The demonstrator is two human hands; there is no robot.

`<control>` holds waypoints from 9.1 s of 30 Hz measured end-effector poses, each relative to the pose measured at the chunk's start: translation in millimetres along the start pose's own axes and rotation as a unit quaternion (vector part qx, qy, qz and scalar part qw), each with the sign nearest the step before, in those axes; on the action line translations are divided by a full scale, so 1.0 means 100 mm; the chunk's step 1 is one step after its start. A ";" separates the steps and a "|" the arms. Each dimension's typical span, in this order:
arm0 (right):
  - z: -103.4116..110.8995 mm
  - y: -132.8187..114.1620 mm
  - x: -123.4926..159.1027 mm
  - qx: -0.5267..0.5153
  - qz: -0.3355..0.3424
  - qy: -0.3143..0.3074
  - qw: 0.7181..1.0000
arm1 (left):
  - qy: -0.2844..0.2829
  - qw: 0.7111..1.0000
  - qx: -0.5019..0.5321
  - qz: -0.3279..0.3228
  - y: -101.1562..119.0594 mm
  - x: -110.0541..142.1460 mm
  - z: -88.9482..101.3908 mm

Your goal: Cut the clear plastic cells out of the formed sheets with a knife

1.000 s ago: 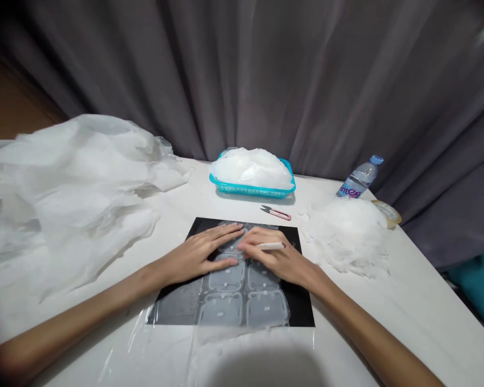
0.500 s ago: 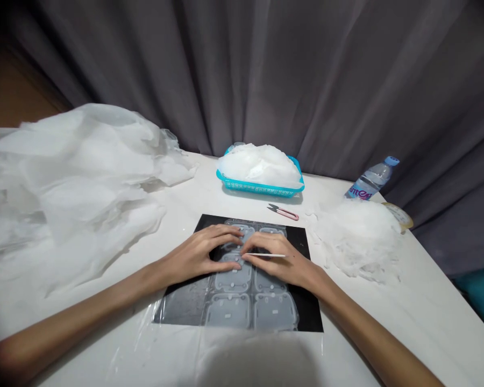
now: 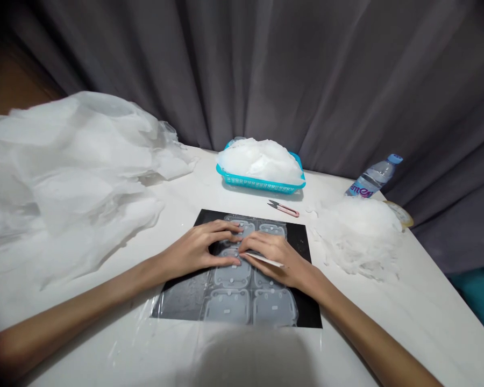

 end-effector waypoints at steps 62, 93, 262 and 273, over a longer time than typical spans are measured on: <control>0.78 -0.08 -0.02 0.061 -0.159 0.172 0.970 | 0.003 0.951 0.289 0.112 0.35 -0.29 0.38; 0.48 -0.39 -0.20 -0.102 -0.195 0.244 0.945 | 0.074 0.949 0.298 0.074 0.65 -0.12 0.53; 0.88 -0.53 -0.11 -0.039 -0.130 0.124 0.983 | 0.127 0.922 0.303 0.207 1.00 0.07 0.51; 0.86 -0.52 -0.10 -0.039 -0.132 0.123 0.983 | 0.127 0.921 0.314 0.195 1.01 0.06 0.51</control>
Point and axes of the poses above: each hand's wrist, its own x-axis away from the middle knuckle, its own z-axis out of the back of the hand, y = z × x, the point moved 3 cm from there along -x, towards the middle knuckle, and after that the axes turned 13 degrees about z, right-handed, at the moved point
